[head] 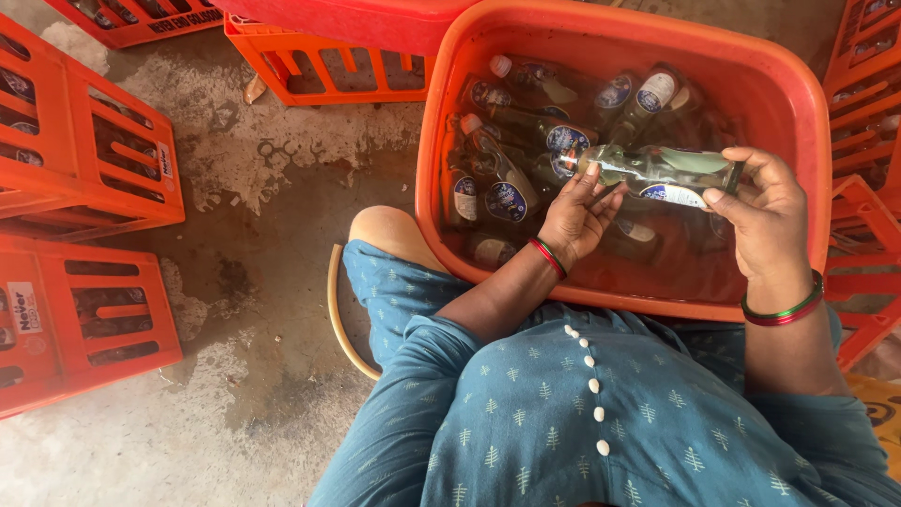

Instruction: The person sits cross-legged on the floor and washes glass bottles in a red tub filled with water. They repeatedly pick up bottles, rinse them by hand, and place them back into the tub. Orange crates are visible nearby.

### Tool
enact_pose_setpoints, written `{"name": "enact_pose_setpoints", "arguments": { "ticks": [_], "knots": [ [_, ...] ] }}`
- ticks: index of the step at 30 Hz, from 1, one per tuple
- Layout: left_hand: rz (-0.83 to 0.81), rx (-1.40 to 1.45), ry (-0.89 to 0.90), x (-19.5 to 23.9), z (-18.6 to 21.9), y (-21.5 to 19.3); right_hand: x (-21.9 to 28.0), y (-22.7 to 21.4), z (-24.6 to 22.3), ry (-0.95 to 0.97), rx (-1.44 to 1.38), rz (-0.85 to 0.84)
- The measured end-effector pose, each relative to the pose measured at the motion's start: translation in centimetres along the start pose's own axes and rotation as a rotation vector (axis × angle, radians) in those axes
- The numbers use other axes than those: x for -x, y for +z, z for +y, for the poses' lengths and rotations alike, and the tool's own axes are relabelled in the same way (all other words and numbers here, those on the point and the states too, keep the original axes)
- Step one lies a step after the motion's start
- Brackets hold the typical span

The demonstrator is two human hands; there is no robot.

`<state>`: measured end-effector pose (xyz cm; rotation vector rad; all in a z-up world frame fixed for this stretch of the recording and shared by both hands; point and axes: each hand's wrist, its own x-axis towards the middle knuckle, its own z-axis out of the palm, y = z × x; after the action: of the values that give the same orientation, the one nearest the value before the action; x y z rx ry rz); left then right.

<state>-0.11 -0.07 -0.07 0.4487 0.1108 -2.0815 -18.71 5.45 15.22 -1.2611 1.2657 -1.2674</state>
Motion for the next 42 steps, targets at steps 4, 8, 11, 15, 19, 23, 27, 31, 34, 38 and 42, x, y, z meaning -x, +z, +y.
{"name": "enact_pose_setpoints", "arguments": {
  "ticks": [4, 8, 11, 15, 19, 23, 27, 31, 34, 38, 42],
  "knots": [
    [-0.005, 0.004, -0.001, -0.07, -0.02, -0.1, -0.15, 0.08, -0.15, 0.011, 0.017, 0.006],
    [0.008, 0.011, -0.005, -0.1, -0.02, -0.07, -0.22, 0.03, -0.19, 0.011, 0.021, 0.0],
    [0.012, 0.0, -0.001, -0.23, 0.05, -0.08, -0.35, -0.05, -0.08, 0.001, 0.032, -0.008],
    [0.02, 0.001, -0.001, -0.32, -0.22, -0.18, -0.36, -0.1, 0.11, -0.012, 0.017, -0.012],
    [-0.004, 0.008, 0.017, -0.35, -0.12, -0.28, -0.51, 0.19, 0.2, -0.024, 0.018, -0.013],
    [0.001, 0.01, 0.009, -0.53, -0.19, -0.28, -0.51, 0.19, 0.25, -0.027, 0.015, -0.015],
    [-0.009, 0.001, 0.009, -0.59, -0.21, -0.45, -0.41, 0.25, 0.4, -0.034, 0.029, -0.014],
    [-0.023, 0.012, 0.014, -0.58, -0.27, -0.46, -0.3, 0.35, 0.23, -0.027, 0.039, -0.008],
    [-0.006, 0.014, 0.008, -0.59, -0.27, -0.5, -0.26, 0.45, 0.12, -0.013, 0.046, -0.003],
    [0.017, 0.018, 0.002, -0.77, -0.31, -0.56, -0.29, 0.42, 0.29, -0.013, 0.038, 0.0],
    [0.01, 0.001, 0.01, -0.73, -0.3, -0.63, -0.22, 0.41, 0.49, -0.017, 0.034, -0.001]
  ]
}}
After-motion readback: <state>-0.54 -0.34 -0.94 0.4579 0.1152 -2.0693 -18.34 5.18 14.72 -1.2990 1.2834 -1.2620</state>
